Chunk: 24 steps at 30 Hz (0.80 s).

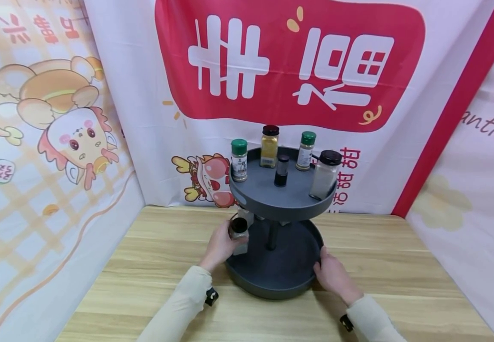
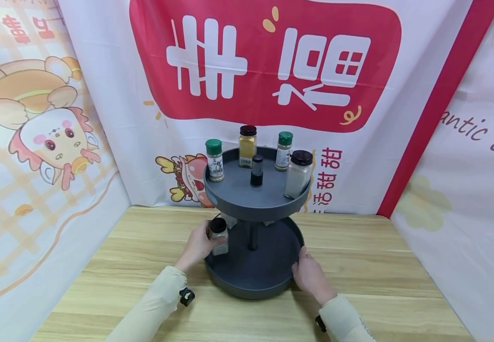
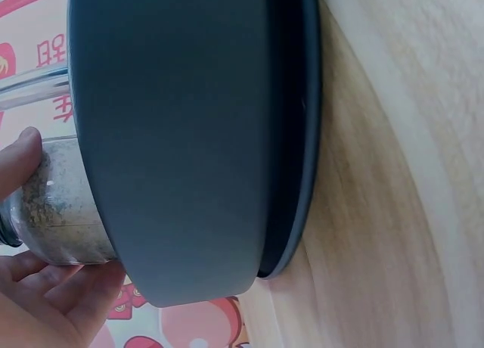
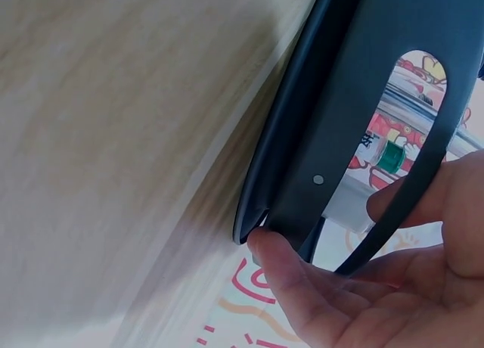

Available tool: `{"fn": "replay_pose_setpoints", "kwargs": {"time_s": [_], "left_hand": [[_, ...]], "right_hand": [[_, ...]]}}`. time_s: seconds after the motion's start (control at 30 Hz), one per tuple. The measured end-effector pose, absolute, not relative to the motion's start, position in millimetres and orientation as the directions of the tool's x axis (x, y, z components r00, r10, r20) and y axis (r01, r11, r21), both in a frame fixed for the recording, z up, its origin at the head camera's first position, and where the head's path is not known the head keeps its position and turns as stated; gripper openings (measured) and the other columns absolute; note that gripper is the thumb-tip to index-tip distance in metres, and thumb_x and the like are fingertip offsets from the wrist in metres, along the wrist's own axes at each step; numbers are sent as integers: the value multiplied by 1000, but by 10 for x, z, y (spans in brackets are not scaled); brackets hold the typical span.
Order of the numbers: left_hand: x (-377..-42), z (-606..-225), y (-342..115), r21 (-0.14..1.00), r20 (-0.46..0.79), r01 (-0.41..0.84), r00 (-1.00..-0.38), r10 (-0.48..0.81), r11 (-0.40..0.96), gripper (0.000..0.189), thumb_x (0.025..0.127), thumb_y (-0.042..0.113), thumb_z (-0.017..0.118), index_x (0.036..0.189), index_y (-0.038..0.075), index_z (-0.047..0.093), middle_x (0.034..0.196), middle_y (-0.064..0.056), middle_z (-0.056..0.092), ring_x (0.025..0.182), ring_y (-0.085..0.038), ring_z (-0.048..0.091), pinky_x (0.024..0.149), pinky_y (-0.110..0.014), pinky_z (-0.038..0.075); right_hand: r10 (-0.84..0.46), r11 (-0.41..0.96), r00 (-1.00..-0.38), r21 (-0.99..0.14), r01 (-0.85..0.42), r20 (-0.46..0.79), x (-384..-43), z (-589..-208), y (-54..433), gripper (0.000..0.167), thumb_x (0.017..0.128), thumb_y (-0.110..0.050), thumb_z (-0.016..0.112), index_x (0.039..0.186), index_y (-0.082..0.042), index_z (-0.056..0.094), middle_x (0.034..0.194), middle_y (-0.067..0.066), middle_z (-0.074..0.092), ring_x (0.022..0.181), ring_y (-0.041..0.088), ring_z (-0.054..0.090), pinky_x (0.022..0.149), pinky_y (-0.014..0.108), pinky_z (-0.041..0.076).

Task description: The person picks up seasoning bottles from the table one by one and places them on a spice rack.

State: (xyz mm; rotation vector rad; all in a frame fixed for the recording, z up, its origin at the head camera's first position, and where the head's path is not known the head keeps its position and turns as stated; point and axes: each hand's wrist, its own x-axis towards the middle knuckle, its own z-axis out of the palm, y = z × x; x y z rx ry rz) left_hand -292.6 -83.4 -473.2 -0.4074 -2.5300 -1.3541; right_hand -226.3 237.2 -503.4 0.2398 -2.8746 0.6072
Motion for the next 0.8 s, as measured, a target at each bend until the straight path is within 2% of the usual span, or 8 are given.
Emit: {"fn": "replay_pose_setpoints", "kwargs": {"time_s": [0.33, 0.53, 0.8], "left_hand": [[-2923, -4723, -844, 783, 303, 320, -945, 123, 533, 46, 76, 24, 81, 113, 5, 60, 104, -8, 64, 93, -23, 60, 81, -41, 48], [-2934, -4769, -865, 796, 286, 310, -950, 128, 519, 46, 77, 24, 79, 114, 5, 59, 105, -8, 64, 91, -22, 59, 78, -40, 49], [-2959, -4850, -890, 792, 282, 308, -950, 132, 528, 50, 77, 25, 80, 118, 6, 58, 110, -9, 64, 100, -24, 60, 85, -43, 48]], "right_hand": [[-130, 905, -965, -371, -209, 228, -2245, -5023, 2345, 59, 89, -8, 54, 128, 30, 29, 115, 45, 48, 102, 49, 56, 87, 52, 45], [-131, 899, -961, -378, -220, 245, -2236, -5034, 2338, 59, 89, -8, 54, 128, 30, 30, 113, 45, 49, 100, 48, 56, 86, 52, 46], [-115, 894, -963, -396, -207, 244, -2246, -5034, 2359, 57, 90, -7, 53, 128, 29, 31, 116, 45, 47, 102, 49, 56, 86, 52, 46]]}}
